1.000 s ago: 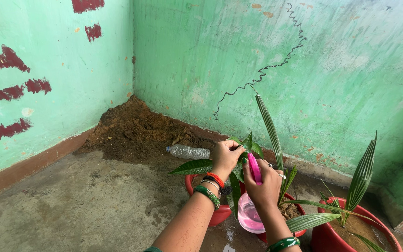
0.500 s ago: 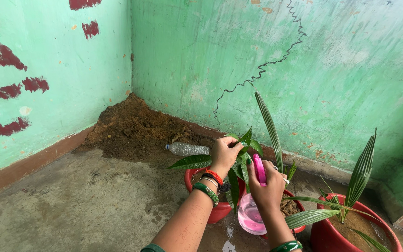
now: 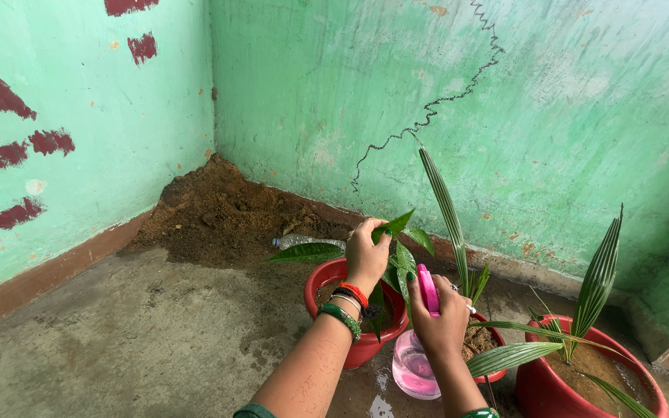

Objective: The person sprays potted plants using a spray bottle and cleans the leaves by hand.

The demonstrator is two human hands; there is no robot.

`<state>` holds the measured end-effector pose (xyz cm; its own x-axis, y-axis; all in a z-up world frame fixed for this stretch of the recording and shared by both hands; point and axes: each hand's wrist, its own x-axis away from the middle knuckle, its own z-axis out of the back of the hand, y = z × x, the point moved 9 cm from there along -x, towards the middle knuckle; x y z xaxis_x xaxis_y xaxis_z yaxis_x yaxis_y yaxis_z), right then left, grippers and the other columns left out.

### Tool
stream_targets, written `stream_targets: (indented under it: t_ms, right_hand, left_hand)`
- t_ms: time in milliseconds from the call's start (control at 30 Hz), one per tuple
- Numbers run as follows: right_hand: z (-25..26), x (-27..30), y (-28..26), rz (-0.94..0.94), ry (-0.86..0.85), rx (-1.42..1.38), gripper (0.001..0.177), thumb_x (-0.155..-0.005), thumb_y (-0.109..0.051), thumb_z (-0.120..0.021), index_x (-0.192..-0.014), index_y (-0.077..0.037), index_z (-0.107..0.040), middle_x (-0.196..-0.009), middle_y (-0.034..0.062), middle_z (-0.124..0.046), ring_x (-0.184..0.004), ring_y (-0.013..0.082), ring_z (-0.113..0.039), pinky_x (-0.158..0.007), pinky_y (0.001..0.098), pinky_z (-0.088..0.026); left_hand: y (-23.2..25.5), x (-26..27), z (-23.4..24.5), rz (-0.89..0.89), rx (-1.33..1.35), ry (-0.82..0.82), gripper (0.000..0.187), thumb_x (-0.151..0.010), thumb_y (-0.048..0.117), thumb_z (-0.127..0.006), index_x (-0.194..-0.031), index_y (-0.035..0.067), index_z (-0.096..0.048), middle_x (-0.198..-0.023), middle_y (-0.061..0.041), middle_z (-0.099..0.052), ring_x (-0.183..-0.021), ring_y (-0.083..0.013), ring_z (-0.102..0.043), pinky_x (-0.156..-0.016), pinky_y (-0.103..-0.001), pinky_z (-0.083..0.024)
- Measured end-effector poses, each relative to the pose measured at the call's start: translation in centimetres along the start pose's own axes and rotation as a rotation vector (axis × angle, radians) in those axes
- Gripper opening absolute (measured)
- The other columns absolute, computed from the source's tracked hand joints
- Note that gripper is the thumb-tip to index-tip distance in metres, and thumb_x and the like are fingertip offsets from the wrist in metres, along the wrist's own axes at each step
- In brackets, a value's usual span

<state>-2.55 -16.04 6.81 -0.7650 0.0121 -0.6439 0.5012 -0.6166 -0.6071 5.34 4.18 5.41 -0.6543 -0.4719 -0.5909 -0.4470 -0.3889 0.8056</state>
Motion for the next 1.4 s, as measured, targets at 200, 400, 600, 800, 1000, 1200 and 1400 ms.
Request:
stream_targets:
  t_ms: [200, 400, 600, 800, 1000, 1200, 1400]
  right_hand:
    - [-0.2, 0.5, 0.8, 0.01, -0.002, -0.022, 0.03, -0.09, -0.034, -0.069, -0.088, -0.004, -0.068, -0.068, 0.0129, -0.062, -0.057, 0.0296, -0.06, -0.061, 0.0419, -0.044]
    - [-0.5, 0.7, 1.7, -0.014, -0.024, 0.004, 0.031, -0.089, -0.037, -0.069, -0.087, -0.005, -0.07, -0.065, 0.0124, -0.063, -0.057, 0.0302, -0.059, -0.067, 0.0418, -0.043]
    - [-0.2, 0.8, 1.3, 0.044, 0.006, 0.027, 0.03, -0.09, -0.035, -0.069, -0.088, -0.005, -0.07, -0.069, 0.012, -0.064, -0.062, 0.0298, -0.06, -0.069, 0.0426, -0.041]
    - [-0.2, 1.0, 2.2, -0.109, -0.053, -0.012, 0.03, -0.089, -0.037, -0.068, -0.092, -0.007, -0.071, -0.071, 0.0114, -0.065, -0.06, 0.0306, -0.063, -0.066, 0.0404, -0.047]
    - [0.0, 1.0, 1.8, -0.061, -0.04, -0.023, 0.031, -0.089, -0.036, -0.068, -0.091, -0.006, -0.07, -0.073, 0.0112, -0.066, -0.062, 0.03, -0.064, -0.065, 0.041, -0.047]
    - [0.3, 0.9, 1.6, -0.057, -0.024, -0.014, 0.032, -0.089, -0.037, -0.068, -0.091, -0.006, -0.071, -0.073, 0.011, -0.065, -0.062, 0.0293, -0.063, -0.065, 0.0416, -0.046]
    - [0.6, 1.0, 2.6, -0.072, -0.009, -0.06, 0.029, -0.089, -0.032, -0.07, -0.09, -0.003, -0.071, -0.064, 0.0128, -0.06, -0.05, 0.027, -0.056, -0.056, 0.0404, -0.043]
  left_hand:
    - [0.6, 0.4, 0.8, -0.025, -0.112, 0.047, 0.043, -0.084, 0.007, -0.071, -0.126, 0.008, -0.065, -0.119, -0.013, -0.069, -0.121, -0.0329, -0.058, -0.105, -0.044, -0.046]
    - [0.0, 0.5, 0.8, -0.024, -0.056, 0.066, 0.057, -0.085, 0.005, -0.071, -0.139, 0.008, -0.052, -0.136, -0.014, -0.062, -0.129, -0.0352, -0.052, -0.107, -0.047, -0.043]
    - [-0.1, 0.6, 0.7, -0.032, -0.056, 0.065, 0.06, -0.086, 0.004, -0.071, -0.142, 0.007, -0.048, -0.14, -0.016, -0.058, -0.132, -0.0353, -0.049, -0.111, -0.047, -0.039]
    - [0.4, 0.8, 1.1, -0.102, -0.033, 0.116, 0.067, -0.085, 0.001, -0.071, -0.146, 0.006, -0.043, -0.146, -0.019, -0.051, -0.136, -0.0359, -0.047, -0.113, -0.047, -0.038]
    - [-0.2, 0.6, 1.0, -0.104, -0.032, 0.106, 0.068, -0.085, 0.001, -0.071, -0.147, 0.006, -0.042, -0.142, -0.019, -0.052, -0.134, -0.0343, -0.049, -0.113, -0.046, -0.04]
    - [-1.0, 0.8, 0.9, -0.085, -0.011, 0.107, 0.065, -0.084, -0.001, -0.07, -0.144, 0.007, -0.047, -0.14, -0.018, -0.055, -0.133, -0.0335, -0.052, -0.112, -0.045, -0.042]
    - [-1.7, 1.6, 1.2, -0.056, 0.023, 0.079, 0.063, -0.085, -0.002, -0.069, -0.144, 0.005, -0.046, -0.144, -0.018, -0.054, -0.137, -0.0335, -0.05, -0.113, -0.045, -0.04]
